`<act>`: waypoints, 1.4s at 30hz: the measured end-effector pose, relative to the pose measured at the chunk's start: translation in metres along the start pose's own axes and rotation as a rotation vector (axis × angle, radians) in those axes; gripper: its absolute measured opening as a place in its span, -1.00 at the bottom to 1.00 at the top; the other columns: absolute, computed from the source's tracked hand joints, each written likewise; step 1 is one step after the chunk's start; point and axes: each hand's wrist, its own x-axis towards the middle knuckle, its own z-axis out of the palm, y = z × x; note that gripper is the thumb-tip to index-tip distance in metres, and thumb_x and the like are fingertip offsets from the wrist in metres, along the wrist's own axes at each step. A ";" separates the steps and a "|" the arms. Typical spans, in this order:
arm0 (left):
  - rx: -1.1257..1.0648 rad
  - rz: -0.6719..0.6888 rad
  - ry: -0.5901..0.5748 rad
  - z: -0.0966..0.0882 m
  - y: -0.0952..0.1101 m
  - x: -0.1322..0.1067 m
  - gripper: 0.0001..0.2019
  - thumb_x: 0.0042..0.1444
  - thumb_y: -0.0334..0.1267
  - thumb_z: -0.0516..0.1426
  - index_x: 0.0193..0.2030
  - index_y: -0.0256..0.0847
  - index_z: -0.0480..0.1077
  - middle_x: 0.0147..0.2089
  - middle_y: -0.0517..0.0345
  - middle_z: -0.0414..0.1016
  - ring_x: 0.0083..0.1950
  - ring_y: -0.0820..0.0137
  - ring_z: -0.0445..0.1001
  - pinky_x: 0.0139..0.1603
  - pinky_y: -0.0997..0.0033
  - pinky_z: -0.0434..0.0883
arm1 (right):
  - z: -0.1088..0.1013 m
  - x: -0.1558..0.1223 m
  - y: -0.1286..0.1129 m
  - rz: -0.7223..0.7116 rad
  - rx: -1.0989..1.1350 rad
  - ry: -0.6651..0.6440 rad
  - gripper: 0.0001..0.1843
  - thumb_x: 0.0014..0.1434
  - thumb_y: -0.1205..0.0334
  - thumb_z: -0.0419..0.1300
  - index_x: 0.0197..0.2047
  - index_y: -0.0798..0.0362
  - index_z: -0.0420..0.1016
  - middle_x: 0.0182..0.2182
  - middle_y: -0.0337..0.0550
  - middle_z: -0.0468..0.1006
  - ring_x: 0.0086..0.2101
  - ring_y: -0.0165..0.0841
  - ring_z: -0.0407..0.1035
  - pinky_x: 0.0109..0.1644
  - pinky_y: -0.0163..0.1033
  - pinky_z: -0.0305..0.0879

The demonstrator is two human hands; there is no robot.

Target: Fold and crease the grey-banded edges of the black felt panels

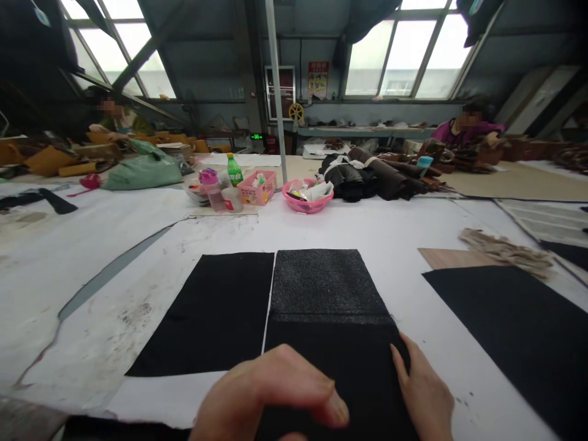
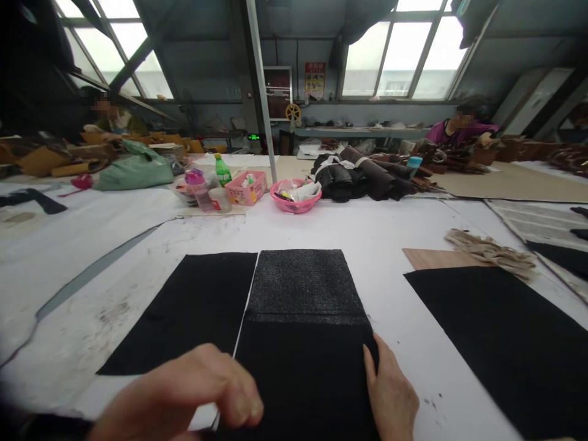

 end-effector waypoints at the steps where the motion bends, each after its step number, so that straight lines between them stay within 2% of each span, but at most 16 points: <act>1: -0.089 -0.037 0.016 0.010 0.001 0.006 -0.65 0.37 -0.04 -0.05 0.17 0.00 0.37 -0.13 0.11 0.54 -0.07 0.31 0.50 -0.14 0.23 0.53 | 0.000 0.000 0.001 0.004 -0.005 -0.008 -0.46 0.37 -0.07 -0.18 0.19 0.00 0.36 -0.13 -0.07 0.60 -0.42 -0.17 0.51 -0.43 -0.15 0.36; 3: -0.147 0.027 -0.014 0.036 -0.007 0.005 -0.68 0.37 -0.03 -0.02 0.10 -0.10 0.37 -0.07 0.07 0.51 -0.05 0.37 0.48 -0.06 0.33 0.49 | 0.000 0.000 0.002 0.007 -0.013 -0.032 -0.45 0.37 -0.07 -0.19 0.19 0.02 0.35 -0.18 -0.05 0.61 -0.42 -0.15 0.51 -0.43 -0.14 0.36; 5: -0.040 0.160 -0.087 0.065 -0.026 -0.010 -0.59 0.28 0.07 0.07 0.09 -0.18 0.36 -0.10 0.04 0.50 -0.06 0.32 0.47 -0.13 0.36 0.48 | -0.001 0.000 0.002 0.004 -0.019 -0.063 -0.45 0.37 -0.08 -0.20 0.20 0.01 0.33 -0.20 -0.05 0.61 -0.42 -0.14 0.51 -0.43 -0.14 0.37; 8: 0.231 0.186 -0.108 0.102 -0.051 -0.046 -0.53 0.14 0.03 0.23 0.09 -0.18 0.36 -0.07 0.01 0.48 -0.02 0.20 0.44 -0.06 0.23 0.45 | -0.006 -0.002 0.002 0.007 -0.037 -0.120 -0.43 0.37 -0.12 -0.21 0.25 -0.04 0.28 -0.25 -0.08 0.61 -0.46 -0.13 0.50 -0.46 -0.13 0.34; 11: 0.271 0.112 -0.050 0.118 -0.056 -0.068 -0.59 0.05 -0.06 0.30 -0.02 -0.20 0.39 -0.10 0.05 0.47 -0.06 0.18 0.41 -0.07 0.17 0.41 | -0.011 -0.004 0.003 0.034 -0.044 -0.166 -0.40 0.36 -0.18 -0.24 0.27 -0.07 0.23 -0.41 -0.12 0.58 -0.53 -0.12 0.46 -0.50 -0.14 0.29; 14: 0.253 0.060 -0.063 0.118 -0.047 -0.072 -0.72 0.06 -0.22 0.28 -0.11 -0.21 0.38 -0.13 0.08 0.46 -0.10 0.21 0.39 -0.12 0.19 0.37 | -0.014 -0.011 0.009 0.042 -0.005 -0.187 -0.33 0.34 -0.25 -0.28 0.27 -0.06 0.24 -0.56 -0.16 0.52 -0.57 -0.10 0.44 -0.52 -0.15 0.24; 17: 0.247 0.128 -0.051 0.117 -0.039 -0.074 -0.84 0.21 -0.19 0.16 -0.17 -0.23 0.38 -0.19 0.08 0.45 -0.19 0.26 0.37 -0.22 0.25 0.33 | -0.015 -0.024 0.020 0.034 0.037 -0.182 -0.26 0.31 -0.32 -0.30 0.28 -0.05 0.25 -0.59 -0.17 0.49 -0.61 -0.10 0.41 -0.55 -0.15 0.20; 23: 0.195 0.298 -0.023 0.121 -0.032 -0.090 -0.51 0.42 -0.05 -0.22 -0.34 -0.24 0.36 -0.43 0.14 0.35 -0.38 0.35 0.32 -0.33 0.30 0.25 | -0.024 -0.040 0.029 0.041 -0.084 -0.095 -0.27 0.34 -0.30 -0.31 0.30 -0.04 0.24 -0.57 -0.15 0.49 -0.60 -0.12 0.40 -0.55 -0.14 0.21; 26: 0.151 0.284 -0.007 0.113 -0.027 -0.086 -0.64 0.39 -0.09 -0.06 -0.31 -0.24 0.39 -0.39 0.14 0.40 -0.33 0.34 0.37 -0.30 0.30 0.30 | -0.035 -0.039 0.017 -0.070 -0.101 0.051 -0.25 0.36 -0.26 -0.30 0.29 0.09 0.25 -0.29 0.06 0.56 -0.31 -0.03 0.47 -0.32 -0.03 0.36; 28: 0.176 0.226 -0.017 0.107 -0.026 -0.079 -0.81 0.26 -0.12 0.15 -0.17 -0.21 0.43 -0.22 0.09 0.49 -0.14 0.25 0.45 -0.14 0.22 0.39 | -0.040 -0.044 0.001 -0.174 -0.054 0.106 -0.25 0.36 -0.26 -0.24 0.27 0.16 0.26 -0.11 0.16 0.51 -0.11 0.02 0.42 -0.12 0.04 0.37; 29: 0.211 0.190 -0.049 0.105 -0.026 -0.075 -0.69 0.15 -0.10 0.26 -0.04 -0.20 0.43 -0.09 0.04 0.50 -0.01 0.17 0.44 -0.03 0.14 0.40 | -0.041 -0.050 -0.008 -0.241 -0.018 0.098 -0.28 0.36 -0.24 -0.19 0.28 0.14 0.25 -0.05 0.17 0.48 -0.06 0.02 0.39 -0.05 0.06 0.36; 31: 0.298 0.136 -0.153 0.105 -0.029 -0.067 -0.22 -0.14 -0.03 0.43 0.22 -0.17 0.30 0.16 -0.07 0.42 0.21 0.02 0.34 0.14 -0.02 0.36 | -0.039 -0.067 -0.028 -0.459 0.089 0.014 -0.39 0.35 -0.18 -0.05 0.29 0.03 0.24 0.07 0.08 0.43 0.04 -0.06 0.35 0.05 0.02 0.35; 33: 0.357 0.131 -0.241 0.109 -0.035 -0.064 0.02 -0.26 0.04 0.46 0.34 -0.17 0.16 0.28 -0.13 0.32 0.30 -0.03 0.25 0.22 -0.08 0.31 | -0.032 -0.086 -0.046 -0.723 0.134 -0.101 -0.37 0.25 -0.10 0.15 0.32 -0.08 0.20 0.18 -0.04 0.36 0.14 -0.09 0.27 0.17 0.04 0.28; 36: 0.431 0.177 -0.231 0.119 -0.046 -0.067 -0.22 0.08 -0.04 0.31 0.38 -0.13 0.11 0.34 -0.05 0.26 0.36 0.08 0.19 0.31 -0.01 0.23 | -0.020 -0.104 -0.056 -0.863 0.073 -0.130 -0.16 0.05 0.18 0.31 0.37 -0.11 0.12 0.28 -0.09 0.25 0.23 -0.06 0.17 0.25 0.11 0.19; 39: 0.540 0.245 -0.163 0.126 -0.054 -0.074 -0.49 0.32 -0.33 0.08 0.38 -0.08 0.11 0.36 0.05 0.24 0.38 0.17 0.16 0.36 0.02 0.13 | -0.014 -0.102 -0.044 -0.788 -0.037 -0.098 -0.04 -0.04 0.50 0.19 0.41 -0.12 0.02 0.34 -0.08 0.15 0.28 -0.07 0.08 0.29 0.13 0.11; 42: 0.583 0.248 -0.149 0.126 -0.056 -0.076 -0.49 0.33 -0.41 0.02 0.38 -0.08 0.11 0.34 0.05 0.24 0.37 0.15 0.17 0.35 0.02 0.12 | -0.015 -0.093 -0.021 -0.677 -0.093 -0.085 -0.03 -0.01 0.59 0.06 0.43 -0.12 -0.07 0.38 -0.05 0.05 0.31 -0.07 0.01 0.32 0.19 0.04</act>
